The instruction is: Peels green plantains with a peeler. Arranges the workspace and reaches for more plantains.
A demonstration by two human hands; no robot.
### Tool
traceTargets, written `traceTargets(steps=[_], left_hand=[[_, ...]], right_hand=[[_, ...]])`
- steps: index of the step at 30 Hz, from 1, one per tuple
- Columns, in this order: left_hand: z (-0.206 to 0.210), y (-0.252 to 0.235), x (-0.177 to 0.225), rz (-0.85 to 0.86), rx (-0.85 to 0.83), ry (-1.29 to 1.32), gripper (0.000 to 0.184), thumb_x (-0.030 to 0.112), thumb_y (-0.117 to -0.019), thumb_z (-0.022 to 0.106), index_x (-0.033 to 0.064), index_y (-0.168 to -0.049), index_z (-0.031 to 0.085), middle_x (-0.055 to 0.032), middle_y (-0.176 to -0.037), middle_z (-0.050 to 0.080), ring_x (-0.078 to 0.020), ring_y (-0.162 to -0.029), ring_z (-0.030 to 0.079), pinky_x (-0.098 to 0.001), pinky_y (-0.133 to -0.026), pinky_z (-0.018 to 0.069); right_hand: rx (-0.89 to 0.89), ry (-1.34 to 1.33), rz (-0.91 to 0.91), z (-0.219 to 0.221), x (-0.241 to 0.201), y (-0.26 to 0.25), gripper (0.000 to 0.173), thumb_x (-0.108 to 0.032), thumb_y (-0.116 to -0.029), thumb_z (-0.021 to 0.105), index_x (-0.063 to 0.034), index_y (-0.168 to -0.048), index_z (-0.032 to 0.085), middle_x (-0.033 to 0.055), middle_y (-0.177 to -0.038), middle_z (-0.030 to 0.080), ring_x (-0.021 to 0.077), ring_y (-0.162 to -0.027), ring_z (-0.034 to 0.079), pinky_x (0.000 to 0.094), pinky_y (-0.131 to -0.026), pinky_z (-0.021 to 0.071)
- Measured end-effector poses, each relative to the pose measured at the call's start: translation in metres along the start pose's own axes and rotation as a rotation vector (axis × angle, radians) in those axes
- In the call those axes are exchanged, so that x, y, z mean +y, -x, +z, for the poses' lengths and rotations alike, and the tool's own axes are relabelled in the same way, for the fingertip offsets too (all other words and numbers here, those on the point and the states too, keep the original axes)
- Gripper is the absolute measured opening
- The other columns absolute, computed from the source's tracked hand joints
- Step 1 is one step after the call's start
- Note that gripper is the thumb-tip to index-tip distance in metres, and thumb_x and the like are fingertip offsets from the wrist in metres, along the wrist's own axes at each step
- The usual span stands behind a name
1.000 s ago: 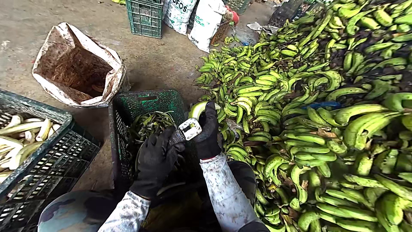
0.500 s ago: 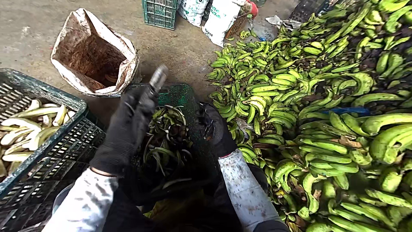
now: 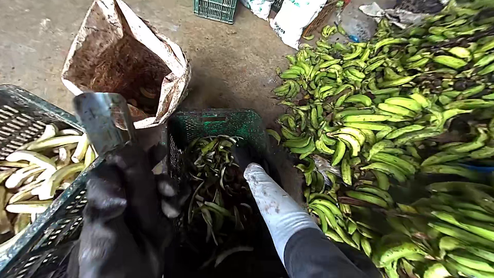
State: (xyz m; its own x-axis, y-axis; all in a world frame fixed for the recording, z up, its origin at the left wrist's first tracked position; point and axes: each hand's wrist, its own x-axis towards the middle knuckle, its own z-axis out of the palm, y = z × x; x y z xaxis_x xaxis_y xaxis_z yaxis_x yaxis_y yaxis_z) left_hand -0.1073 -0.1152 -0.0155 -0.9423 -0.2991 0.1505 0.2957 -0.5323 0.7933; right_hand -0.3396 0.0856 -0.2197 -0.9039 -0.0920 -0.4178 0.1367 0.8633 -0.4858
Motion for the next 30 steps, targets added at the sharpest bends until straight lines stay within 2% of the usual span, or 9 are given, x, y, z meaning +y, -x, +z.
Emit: traceTargets(steps=[3,5,10,13,15,19,22,24,30], left_hand=[[-0.100,0.029,-0.061,0.063,-0.127,0.162,0.049,0.044,-0.1084,0.042,0.0075,-0.142,0.045,-0.0247,-0.129,0.060,-0.0378,-0.099,0.069,-0.0493,-0.076,0.0621],[-0.128,0.044,-0.084,0.000,-0.067,0.178,0.059,0.051,-0.1079,0.036,0.0051,-0.145,0.041,-0.0260,-0.125,0.060,-0.0392,-0.096,0.068,-0.0516,-0.075,0.0614],[-0.095,0.016,-0.076,-0.087,-0.109,0.092,0.062,0.051,-0.1082,0.038,0.0009,-0.145,0.041,-0.0237,-0.110,0.064,-0.0343,-0.088,0.069,-0.0471,-0.074,0.0611],[-0.025,-0.012,-0.043,-0.122,-0.050,-0.143,0.061,0.062,-0.0994,0.050,0.0116,-0.134,0.055,-0.0033,-0.098,0.069,-0.0146,-0.079,0.069,-0.0308,-0.070,0.0608],[-0.034,-0.019,-0.058,-0.160,-0.139,-0.161,0.060,0.051,-0.1056,0.048,0.0037,-0.144,0.048,-0.0113,-0.107,0.067,-0.0179,-0.083,0.068,-0.0332,-0.072,0.0603],[-0.007,-0.032,-0.063,-0.493,0.097,-0.404,0.039,0.044,-0.1078,0.044,0.0114,-0.120,0.061,-0.0031,-0.093,0.069,-0.0082,-0.065,0.061,-0.0224,-0.057,0.0531],[0.002,-0.025,-0.072,-0.465,0.022,-0.292,0.041,0.046,-0.1087,0.038,0.0153,-0.127,0.059,-0.0012,-0.094,0.066,-0.0102,-0.078,0.063,-0.0291,-0.073,0.0571],[0.015,-0.018,-0.073,-0.438,0.047,-0.201,0.037,0.043,-0.1099,0.037,0.0156,-0.106,0.061,0.0001,-0.078,0.061,-0.0098,-0.067,0.060,-0.0270,-0.061,0.0550],[0.061,0.008,-0.050,-0.459,-0.117,-0.324,0.028,0.033,-0.0995,0.062,0.0148,-0.120,0.058,-0.0007,-0.071,0.061,-0.0064,-0.052,0.056,-0.0215,-0.045,0.0494]], right_hand=[[-0.037,0.172,-0.011,0.017,-0.024,-0.035,0.060,-0.046,-0.0987,0.055,-0.0122,-0.148,0.050,0.0218,-0.129,0.065,0.0416,-0.120,0.062,0.0658,-0.097,0.0485],[-0.057,0.318,-0.046,0.032,-0.030,-0.051,0.062,-0.044,-0.0961,0.059,-0.0136,-0.149,0.049,0.0220,-0.135,0.061,0.0432,-0.126,0.058,0.0667,-0.099,0.0471],[-0.044,0.240,-0.021,0.030,-0.026,-0.058,0.043,-0.030,-0.1023,0.049,-0.0168,-0.142,0.056,0.0196,-0.129,0.066,0.0405,-0.122,0.062,0.0647,-0.097,0.0481],[-0.033,-0.256,-0.013,0.003,-0.005,-0.043,0.044,-0.030,-0.1060,0.049,-0.0123,-0.146,0.055,0.0195,-0.133,0.064,0.0353,-0.122,0.061,0.0590,-0.101,0.0479],[-0.042,-0.612,-0.068,-0.023,-0.006,-0.005,0.042,-0.023,-0.1053,0.051,-0.0107,-0.146,0.052,0.0162,-0.125,0.064,0.0265,-0.106,0.064,0.0468,-0.090,0.0538],[-0.043,-0.860,-0.455,-0.073,-0.040,0.118,0.043,-0.013,-0.1001,0.048,-0.0182,-0.142,0.058,0.0045,-0.133,0.064,0.0174,-0.109,0.064,0.0407,-0.091,0.0554],[-0.011,-0.634,-0.825,-0.070,-0.044,0.177,0.039,-0.007,-0.0986,0.053,-0.0133,-0.135,0.065,0.0048,-0.136,0.064,0.0173,-0.119,0.063,0.0408,-0.099,0.0548],[0.016,-0.531,-0.972,-0.070,-0.039,0.201,0.039,-0.008,-0.0962,0.058,-0.0105,-0.134,0.067,0.0082,-0.134,0.065,0.0196,-0.123,0.061,0.0421,-0.105,0.0508],[-0.130,-1.211,-0.552,-0.101,0.003,0.236,0.046,-0.030,-0.1058,0.046,-0.0067,-0.145,0.050,0.0102,-0.131,0.064,0.0179,-0.115,0.063,0.0364,-0.096,0.0551]])
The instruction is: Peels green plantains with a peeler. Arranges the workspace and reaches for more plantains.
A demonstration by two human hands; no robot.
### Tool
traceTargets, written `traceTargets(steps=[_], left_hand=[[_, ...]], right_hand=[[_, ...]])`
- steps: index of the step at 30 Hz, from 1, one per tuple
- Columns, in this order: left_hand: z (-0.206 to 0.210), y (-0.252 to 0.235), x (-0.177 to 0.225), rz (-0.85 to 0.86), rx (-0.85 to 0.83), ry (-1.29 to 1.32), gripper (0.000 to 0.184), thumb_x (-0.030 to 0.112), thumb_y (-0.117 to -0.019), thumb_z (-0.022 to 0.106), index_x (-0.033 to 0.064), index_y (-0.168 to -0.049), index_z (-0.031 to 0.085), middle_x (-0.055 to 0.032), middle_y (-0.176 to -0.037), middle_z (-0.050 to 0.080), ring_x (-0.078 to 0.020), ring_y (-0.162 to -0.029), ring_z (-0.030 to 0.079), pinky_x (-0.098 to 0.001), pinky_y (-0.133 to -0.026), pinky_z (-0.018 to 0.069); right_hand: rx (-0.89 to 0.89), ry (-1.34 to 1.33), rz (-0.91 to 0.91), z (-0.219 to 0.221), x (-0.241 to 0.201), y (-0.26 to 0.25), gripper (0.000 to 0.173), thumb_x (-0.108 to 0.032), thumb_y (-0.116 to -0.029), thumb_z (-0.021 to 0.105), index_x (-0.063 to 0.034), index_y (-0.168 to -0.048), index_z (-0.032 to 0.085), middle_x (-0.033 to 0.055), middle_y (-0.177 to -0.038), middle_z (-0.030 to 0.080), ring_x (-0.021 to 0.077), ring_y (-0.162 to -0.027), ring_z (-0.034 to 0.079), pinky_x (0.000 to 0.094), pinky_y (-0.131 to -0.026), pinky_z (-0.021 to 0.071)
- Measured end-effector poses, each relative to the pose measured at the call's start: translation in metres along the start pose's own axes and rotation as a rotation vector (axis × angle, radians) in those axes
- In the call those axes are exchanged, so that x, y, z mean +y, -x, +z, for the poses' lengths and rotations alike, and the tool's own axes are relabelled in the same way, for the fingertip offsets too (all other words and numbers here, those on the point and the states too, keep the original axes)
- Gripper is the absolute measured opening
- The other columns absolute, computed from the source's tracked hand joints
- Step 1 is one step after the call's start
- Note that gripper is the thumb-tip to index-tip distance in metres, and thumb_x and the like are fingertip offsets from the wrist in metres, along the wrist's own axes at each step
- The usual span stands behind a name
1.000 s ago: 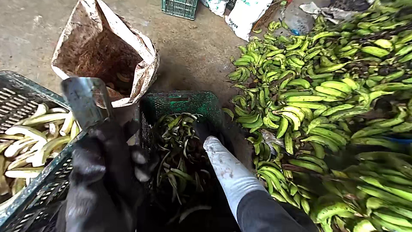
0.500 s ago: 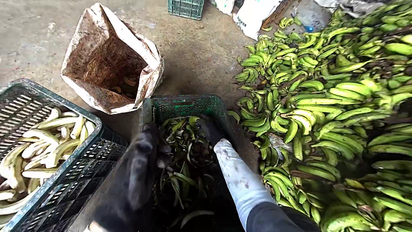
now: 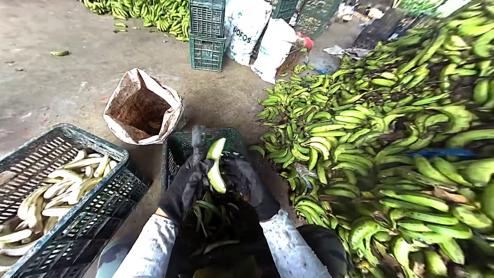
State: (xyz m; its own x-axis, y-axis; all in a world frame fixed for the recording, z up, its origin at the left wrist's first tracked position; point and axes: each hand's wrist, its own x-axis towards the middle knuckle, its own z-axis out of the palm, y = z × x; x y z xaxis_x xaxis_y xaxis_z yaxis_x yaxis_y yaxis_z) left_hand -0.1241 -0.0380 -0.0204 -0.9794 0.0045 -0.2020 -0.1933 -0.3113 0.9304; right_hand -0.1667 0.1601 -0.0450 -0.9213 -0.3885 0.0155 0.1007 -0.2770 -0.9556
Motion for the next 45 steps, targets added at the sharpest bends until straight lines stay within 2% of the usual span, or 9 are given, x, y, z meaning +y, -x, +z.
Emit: traceTargets(steps=[6,11,14,16,18,24,33,37,45], left_hand=[[0.029,-0.003,-0.017,0.029,-0.063,-0.064,0.022,0.014,-0.0979,0.067,0.0057,-0.118,0.065,-0.0017,-0.084,0.068,-0.0062,-0.062,0.058,-0.0208,-0.055,0.0499],[0.021,0.010,-0.025,0.163,0.065,-0.263,0.058,0.055,-0.1055,0.038,0.0109,-0.141,0.049,-0.0055,-0.101,0.069,-0.0131,-0.075,0.064,-0.0286,-0.065,0.0545],[0.015,0.017,-0.027,0.270,0.080,-0.561,0.056,0.053,-0.1048,0.042,0.0174,-0.147,0.050,-0.0072,-0.118,0.068,-0.0166,-0.100,0.070,-0.0426,-0.086,0.0610],[0.014,0.020,-0.034,0.432,0.077,-0.860,0.057,0.053,-0.1023,0.046,0.0170,-0.146,0.055,-0.0100,-0.127,0.067,-0.0225,-0.113,0.066,-0.0501,-0.096,0.0550],[0.020,0.023,-0.041,0.608,0.113,-1.070,0.059,0.053,-0.0988,0.048,0.0135,-0.140,0.062,-0.0177,-0.120,0.070,-0.0361,-0.110,0.067,-0.0605,-0.094,0.0519],[0.039,0.030,-0.050,0.802,0.290,-1.210,0.058,0.055,-0.0956,0.048,0.0187,-0.138,0.066,-0.0196,-0.101,0.070,-0.0401,-0.089,0.068,-0.0587,-0.077,0.0533],[0.021,0.019,-0.039,0.555,0.155,-1.107,0.053,0.048,-0.0970,0.052,0.0248,-0.144,0.060,-0.0179,-0.117,0.070,-0.0377,-0.105,0.067,-0.0613,-0.089,0.0521],[0.023,0.020,-0.047,0.644,0.163,-1.174,0.053,0.049,-0.0968,0.052,0.0209,-0.139,0.065,-0.0192,-0.104,0.071,-0.0400,-0.094,0.068,-0.0611,-0.081,0.0529],[0.017,0.004,-0.043,0.314,0.064,-1.003,0.047,0.036,-0.1027,0.051,0.0265,-0.148,0.055,-0.0161,-0.129,0.066,-0.0348,-0.113,0.065,-0.0603,-0.095,0.0501]], right_hand=[[0.041,-0.314,0.115,0.003,0.002,0.011,0.029,-0.024,-0.1086,0.035,-0.0096,-0.118,0.059,0.0041,-0.092,0.069,0.0108,-0.080,0.068,0.0285,-0.072,0.0597],[0.229,-0.602,0.040,0.006,-0.004,0.005,0.034,-0.031,-0.1098,0.032,-0.0110,-0.111,0.060,0.0073,-0.091,0.070,0.0172,-0.081,0.071,0.0342,-0.070,0.0615],[0.312,-0.560,-0.075,0.001,-0.016,0.002,0.034,-0.031,-0.1101,0.032,-0.0130,-0.110,0.061,0.0043,-0.088,0.070,0.0138,-0.078,0.070,0.0313,-0.068,0.0614],[0.341,-0.591,-0.115,-0.003,-0.022,0.000,0.036,-0.035,-0.1105,0.033,-0.0146,-0.110,0.063,0.0037,-0.085,0.069,0.0134,-0.074,0.070,0.0310,-0.064,0.0608],[0.389,-0.587,-0.146,-0.003,-0.026,-0.002,0.039,-0.039,-0.1103,0.031,-0.0163,-0.109,0.062,0.0030,-0.083,0.068,0.0128,-0.068,0.067,0.0303,-0.058,0.0587],[0.550,-0.655,-0.239,0.003,-0.030,-0.005,0.034,-0.040,-0.1096,0.036,-0.0163,-0.113,0.060,0.0043,-0.093,0.069,0.0159,-0.082,0.070,0.0349,-0.067,0.0604],[0.108,-0.367,-0.109,-0.002,-0.025,0.017,0.035,-0.030,-0.1099,0.031,-0.0166,-0.112,0.063,0.0004,-0.091,0.069,0.0090,-0.081,0.068,0.0284,-0.072,0.0598],[0.269,-0.091,-0.062,-0.004,-0.019,0.019,0.033,-0.028,-0.1114,0.032,-0.0117,-0.115,0.061,0.0009,-0.090,0.066,0.0075,-0.079,0.064,0.0261,-0.069,0.0568],[-0.100,0.031,0.192,-0.026,-0.032,0.027,0.032,-0.026,-0.1095,0.039,-0.0054,-0.119,0.062,0.0059,-0.093,0.068,0.0115,-0.079,0.066,0.0275,-0.072,0.0582]])
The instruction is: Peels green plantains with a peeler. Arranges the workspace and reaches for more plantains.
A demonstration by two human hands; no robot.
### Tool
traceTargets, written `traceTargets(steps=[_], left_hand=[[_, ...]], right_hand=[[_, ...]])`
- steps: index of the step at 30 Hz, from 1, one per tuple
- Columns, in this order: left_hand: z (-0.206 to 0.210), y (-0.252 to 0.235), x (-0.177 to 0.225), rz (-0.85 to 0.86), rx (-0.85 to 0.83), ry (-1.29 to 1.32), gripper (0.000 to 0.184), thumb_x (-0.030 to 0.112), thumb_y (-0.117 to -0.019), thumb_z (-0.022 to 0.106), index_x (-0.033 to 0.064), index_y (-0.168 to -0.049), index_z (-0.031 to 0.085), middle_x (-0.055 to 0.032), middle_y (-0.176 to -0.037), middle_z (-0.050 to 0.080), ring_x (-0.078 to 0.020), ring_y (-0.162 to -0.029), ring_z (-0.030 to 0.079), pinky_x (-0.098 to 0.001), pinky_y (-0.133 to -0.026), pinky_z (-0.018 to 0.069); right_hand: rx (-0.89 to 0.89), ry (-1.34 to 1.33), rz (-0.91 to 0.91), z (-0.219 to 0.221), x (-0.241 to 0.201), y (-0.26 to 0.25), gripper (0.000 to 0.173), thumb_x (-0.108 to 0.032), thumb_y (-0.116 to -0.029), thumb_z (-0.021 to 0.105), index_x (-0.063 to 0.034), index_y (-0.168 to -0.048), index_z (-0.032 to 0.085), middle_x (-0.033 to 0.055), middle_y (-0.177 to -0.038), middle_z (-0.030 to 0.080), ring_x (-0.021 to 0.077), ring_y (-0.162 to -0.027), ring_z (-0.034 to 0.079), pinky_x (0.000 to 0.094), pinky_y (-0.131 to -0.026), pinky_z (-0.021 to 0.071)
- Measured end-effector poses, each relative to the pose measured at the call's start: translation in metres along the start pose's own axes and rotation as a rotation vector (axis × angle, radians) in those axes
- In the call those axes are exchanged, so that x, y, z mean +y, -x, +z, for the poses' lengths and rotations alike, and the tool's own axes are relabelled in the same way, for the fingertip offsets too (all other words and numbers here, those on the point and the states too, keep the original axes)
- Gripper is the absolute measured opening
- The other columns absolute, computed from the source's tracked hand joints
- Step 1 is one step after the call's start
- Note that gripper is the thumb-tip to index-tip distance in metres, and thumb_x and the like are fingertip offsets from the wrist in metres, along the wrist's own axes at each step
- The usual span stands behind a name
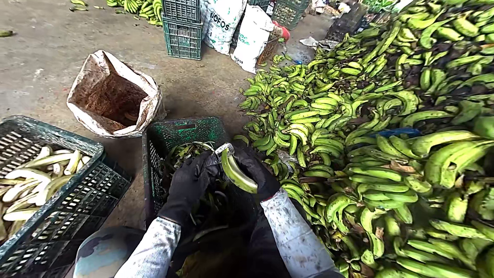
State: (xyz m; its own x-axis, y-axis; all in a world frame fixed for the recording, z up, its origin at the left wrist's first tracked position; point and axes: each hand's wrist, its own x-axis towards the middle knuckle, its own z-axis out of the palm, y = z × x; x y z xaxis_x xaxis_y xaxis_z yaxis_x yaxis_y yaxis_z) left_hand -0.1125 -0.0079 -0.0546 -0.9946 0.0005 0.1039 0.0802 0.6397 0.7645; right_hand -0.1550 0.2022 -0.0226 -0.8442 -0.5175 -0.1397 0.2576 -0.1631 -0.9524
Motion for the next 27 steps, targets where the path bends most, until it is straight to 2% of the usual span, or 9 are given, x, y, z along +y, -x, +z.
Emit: traceTargets(steps=[2,4,6,9,11,16,21,24,27], left_hand=[[-0.003,-0.005,-0.003,-0.109,-0.032,0.063,0.043,0.036,-0.1055,0.049,0.0265,-0.147,0.055,-0.0135,-0.130,0.066,-0.0326,-0.115,0.065,-0.0604,-0.097,0.0499],[-0.008,-0.009,-0.006,-0.188,-0.048,0.120,0.041,0.040,-0.1074,0.047,0.0239,-0.144,0.057,-0.0133,-0.120,0.069,-0.0316,-0.106,0.067,-0.0613,-0.093,0.0508],[-0.010,-0.010,-0.007,-0.193,-0.074,0.135,0.043,0.044,-0.1072,0.045,0.0257,-0.145,0.055,-0.0112,-0.122,0.069,-0.0293,-0.108,0.068,-0.0605,-0.094,0.0521],[0.002,-0.001,0.001,-0.024,-0.050,0.152,0.047,0.045,-0.1048,0.045,0.0257,-0.146,0.055,-0.0081,-0.125,0.068,-0.0236,-0.110,0.067,-0.0550,-0.094,0.0536],[0.014,0.007,0.011,0.176,0.021,0.103,0.051,0.048,-0.1036,0.044,0.0225,-0.145,0.057,-0.0099,-0.126,0.067,-0.0255,-0.111,0.066,-0.0546,-0.093,0.0541],[0.034,0.012,0.011,0.395,0.233,-0.061,0.059,0.060,-0.0977,0.049,0.0198,-0.137,0.065,-0.0142,-0.106,0.070,-0.0317,-0.099,0.066,-0.0567,-0.088,0.0520],[0.033,0.013,0.008,0.387,0.275,-0.136,0.055,0.053,-0.0960,0.050,0.0203,-0.136,0.066,-0.0168,-0.101,0.069,-0.0356,-0.095,0.066,-0.0581,-0.084,0.0515],[0.027,0.012,0.008,0.256,0.126,-0.033,0.050,0.042,-0.0970,0.053,0.0207,-0.142,0.062,-0.0174,-0.111,0.069,-0.0349,-0.099,0.067,-0.0577,-0.085,0.0535],[0.021,0.010,0.007,0.152,0.026,0.008,0.050,0.041,-0.0986,0.051,0.0252,-0.146,0.057,-0.0146,-0.119,0.068,-0.0318,-0.105,0.066,-0.0569,-0.089,0.0529]], right_hand=[[-0.130,0.076,0.074,0.002,-0.006,0.008,0.031,-0.025,-0.1073,0.040,-0.0056,-0.120,0.062,0.0031,-0.097,0.069,0.0085,-0.087,0.066,0.0265,-0.081,0.0570],[-0.156,-0.010,0.104,0.002,0.001,0.008,0.033,-0.029,-0.1044,0.044,-0.0054,-0.123,0.059,0.0065,-0.095,0.070,0.0117,-0.081,0.068,0.0268,-0.074,0.0583],[-0.055,-0.233,0.060,-0.004,0.011,0.003,0.036,-0.034,-0.1034,0.045,-0.0056,-0.121,0.058,0.0120,-0.094,0.069,0.0176,-0.077,0.068,0.0307,-0.068,0.0585],[0.109,-0.567,-0.114,-0.005,0.013,-0.006,0.037,-0.036,-0.1084,0.035,-0.0109,-0.116,0.061,0.0083,-0.092,0.068,0.0170,-0.077,0.069,0.0308,-0.066,0.0608],[0.175,-0.646,-0.296,-0.007,0.018,-0.009,0.037,-0.032,-0.1100,0.033,-0.0120,-0.115,0.064,0.0034,-0.095,0.071,0.0116,-0.084,0.070,0.0284,-0.074,0.0610],[0.064,-1.135,-0.331,-0.009,0.025,-0.019,0.039,-0.038,-0.1076,0.037,-0.0114,-0.114,0.064,0.0060,-0.105,0.071,0.0170,-0.097,0.071,0.0330,-0.085,0.0605],[0.059,-1.183,-0.297,-0.004,0.024,-0.020,0.039,-0.038,-0.1079,0.037,-0.0097,-0.110,0.065,0.0058,-0.101,0.072,0.0163,-0.093,0.072,0.0316,-0.083,0.0608],[0.091,-0.861,-0.267,0.004,0.022,-0.016,0.041,-0.040,-0.1085,0.034,-0.0137,-0.108,0.065,0.0032,-0.093,0.070,0.0135,-0.082,0.071,0.0309,-0.071,0.0613],[0.185,-0.598,-0.251,0.016,0.018,-0.004,0.039,-0.035,-0.1104,0.032,-0.0144,-0.116,0.065,0.0050,-0.098,0.071,0.0140,-0.087,0.070,0.0329,-0.074,0.0614]])
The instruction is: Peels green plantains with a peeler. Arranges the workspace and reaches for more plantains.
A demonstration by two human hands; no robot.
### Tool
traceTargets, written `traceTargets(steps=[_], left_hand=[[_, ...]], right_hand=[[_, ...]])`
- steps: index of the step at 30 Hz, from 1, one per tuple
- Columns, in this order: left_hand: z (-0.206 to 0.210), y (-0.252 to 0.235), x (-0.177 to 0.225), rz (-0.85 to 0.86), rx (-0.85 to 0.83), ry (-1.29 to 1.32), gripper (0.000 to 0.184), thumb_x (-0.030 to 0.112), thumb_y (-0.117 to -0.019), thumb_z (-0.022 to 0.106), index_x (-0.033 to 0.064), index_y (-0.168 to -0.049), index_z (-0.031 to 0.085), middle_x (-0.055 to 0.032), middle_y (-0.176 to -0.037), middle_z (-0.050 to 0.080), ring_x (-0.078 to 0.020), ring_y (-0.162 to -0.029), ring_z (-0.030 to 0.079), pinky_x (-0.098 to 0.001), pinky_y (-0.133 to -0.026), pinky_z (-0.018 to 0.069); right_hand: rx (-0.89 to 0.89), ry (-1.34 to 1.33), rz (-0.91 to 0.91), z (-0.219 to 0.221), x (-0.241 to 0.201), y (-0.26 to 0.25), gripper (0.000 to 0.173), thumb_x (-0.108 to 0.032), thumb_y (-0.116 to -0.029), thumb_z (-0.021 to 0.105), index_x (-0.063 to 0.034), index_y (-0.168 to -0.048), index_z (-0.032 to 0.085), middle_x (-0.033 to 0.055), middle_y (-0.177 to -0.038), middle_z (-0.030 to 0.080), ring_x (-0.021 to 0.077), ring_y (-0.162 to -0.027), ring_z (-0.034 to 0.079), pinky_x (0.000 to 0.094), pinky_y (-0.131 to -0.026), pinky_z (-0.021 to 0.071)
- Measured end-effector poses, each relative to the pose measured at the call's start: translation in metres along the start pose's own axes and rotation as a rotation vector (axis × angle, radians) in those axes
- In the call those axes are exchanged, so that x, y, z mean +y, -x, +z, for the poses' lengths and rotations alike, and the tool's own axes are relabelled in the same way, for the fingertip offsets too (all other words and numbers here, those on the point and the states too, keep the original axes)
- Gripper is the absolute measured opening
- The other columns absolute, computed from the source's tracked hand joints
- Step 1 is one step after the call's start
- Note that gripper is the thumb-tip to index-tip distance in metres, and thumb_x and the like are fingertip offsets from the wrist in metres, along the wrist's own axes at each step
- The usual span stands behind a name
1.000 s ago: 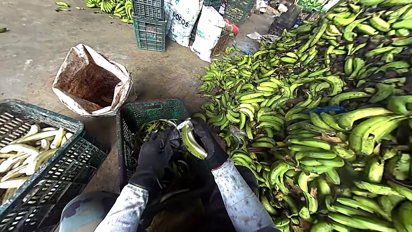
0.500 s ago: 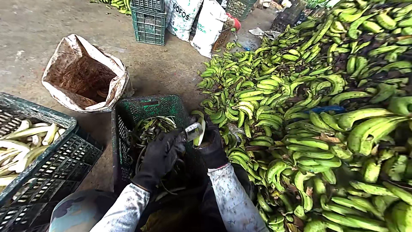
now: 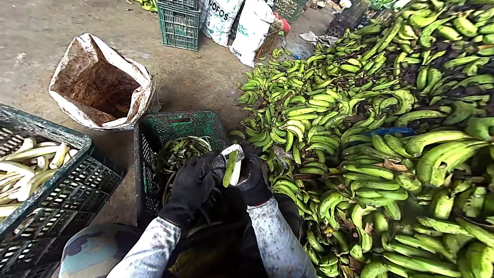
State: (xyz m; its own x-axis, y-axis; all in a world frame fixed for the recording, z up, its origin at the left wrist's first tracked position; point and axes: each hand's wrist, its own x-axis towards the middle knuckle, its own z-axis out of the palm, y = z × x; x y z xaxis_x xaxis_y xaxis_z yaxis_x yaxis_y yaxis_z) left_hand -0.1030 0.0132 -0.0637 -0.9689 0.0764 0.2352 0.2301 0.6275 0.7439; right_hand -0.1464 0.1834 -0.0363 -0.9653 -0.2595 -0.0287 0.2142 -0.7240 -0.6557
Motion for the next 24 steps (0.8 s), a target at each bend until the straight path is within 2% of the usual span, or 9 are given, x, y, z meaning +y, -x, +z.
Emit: traceTargets(steps=[3,6,8,9,13,17,20,22,24], left_hand=[[0.004,0.004,0.000,0.046,0.031,-0.096,0.050,0.039,-0.0958,0.054,0.0204,-0.141,0.062,-0.0176,-0.112,0.069,-0.0366,-0.098,0.068,-0.0589,-0.083,0.0538],[0.005,0.005,0.007,-0.023,0.020,-0.093,0.048,0.035,-0.0967,0.053,0.0205,-0.142,0.062,-0.0190,-0.116,0.068,-0.0375,-0.102,0.067,-0.0591,-0.087,0.0528],[0.001,0.002,0.010,-0.181,-0.037,0.004,0.046,0.034,-0.1011,0.051,0.0232,-0.145,0.058,-0.0163,-0.126,0.067,-0.0343,-0.112,0.066,-0.0588,-0.095,0.0510],[-0.002,-0.001,0.009,-0.253,-0.049,0.057,0.044,0.036,-0.1035,0.050,0.0242,-0.145,0.057,-0.0136,-0.126,0.068,-0.0313,-0.111,0.066,-0.0583,-0.095,0.0516],[-0.007,-0.007,-0.005,-0.445,-0.021,0.270,0.041,0.049,-0.1068,0.046,0.0250,-0.137,0.060,-0.0068,-0.108,0.072,-0.0211,-0.098,0.069,-0.0520,-0.088,0.0552],[-0.009,-0.007,-0.022,-0.515,-0.001,0.417,0.045,0.047,-0.1075,0.045,0.0182,-0.139,0.057,-0.0110,-0.106,0.071,-0.0221,-0.094,0.070,-0.0490,-0.086,0.0572],[-0.012,-0.004,-0.016,-0.430,-0.040,0.277,0.043,0.049,-0.1046,0.050,0.0221,-0.138,0.057,-0.0086,-0.102,0.070,-0.0228,-0.090,0.068,-0.0523,-0.082,0.0555],[-0.011,0.002,-0.010,-0.296,-0.063,0.132,0.044,0.050,-0.1026,0.053,0.0237,-0.137,0.059,-0.0088,-0.108,0.070,-0.0267,-0.094,0.068,-0.0586,-0.082,0.0549],[-0.009,0.010,-0.004,-0.115,-0.109,0.000,0.044,0.040,-0.1009,0.056,0.0197,-0.139,0.061,-0.0120,-0.122,0.068,-0.0315,-0.108,0.067,-0.0597,-0.092,0.0532]], right_hand=[[0.060,0.001,0.125,-0.001,0.001,-0.004,0.043,-0.044,-0.1093,0.028,-0.0173,-0.111,0.061,0.0042,-0.087,0.067,0.0155,-0.075,0.067,0.0342,-0.062,0.0590],[0.144,0.216,0.072,-0.005,0.007,-0.005,0.039,-0.034,-0.1109,0.027,-0.0135,-0.106,0.059,0.0029,-0.079,0.063,0.0119,-0.065,0.063,0.0290,-0.055,0.0549],[0.082,0.577,-0.041,-0.010,0.010,0.002,0.032,-0.020,-0.1109,0.034,-0.0082,-0.129,0.057,0.0037,-0.100,0.065,0.0073,-0.085,0.063,0.0257,-0.075,0.0561],[0.046,0.732,-0.061,-0.010,0.011,0.004,0.036,-0.023,-0.1111,0.034,-0.0078,-0.135,0.055,0.0035,-0.106,0.065,0.0063,-0.090,0.063,0.0259,-0.081,0.0558],[-0.057,0.941,0.023,-0.011,0.014,0.007,0.049,-0.040,-0.1063,0.037,-0.0080,-0.134,0.062,0.0066,-0.114,0.069,0.0105,-0.099,0.065,0.0322,-0.089,0.0553],[-0.009,0.628,0.106,-0.012,0.014,0.006,0.040,-0.032,-0.1026,0.037,-0.0065,-0.121,0.062,0.0029,-0.073,0.063,0.0085,-0.057,0.058,0.0237,-0.053,0.0515],[0.095,0.284,0.151,-0.017,0.002,-0.004,0.044,-0.043,-0.1085,0.028,-0.0131,-0.111,0.061,0.0019,-0.070,0.060,0.0083,-0.052,0.057,0.0215,-0.047,0.0505],[0.112,0.031,0.202,-0.030,-0.007,-0.008,0.051,-0.051,-0.1064,0.034,-0.0100,-0.108,0.064,0.0056,-0.073,0.063,0.0109,-0.052,0.060,0.0231,-0.045,0.0525],[0.096,-0.066,0.191,-0.041,-0.011,-0.007,0.043,-0.043,-0.1057,0.039,-0.0091,-0.106,0.066,0.0064,-0.078,0.067,0.0127,-0.060,0.065,0.0266,-0.053,0.0576]])
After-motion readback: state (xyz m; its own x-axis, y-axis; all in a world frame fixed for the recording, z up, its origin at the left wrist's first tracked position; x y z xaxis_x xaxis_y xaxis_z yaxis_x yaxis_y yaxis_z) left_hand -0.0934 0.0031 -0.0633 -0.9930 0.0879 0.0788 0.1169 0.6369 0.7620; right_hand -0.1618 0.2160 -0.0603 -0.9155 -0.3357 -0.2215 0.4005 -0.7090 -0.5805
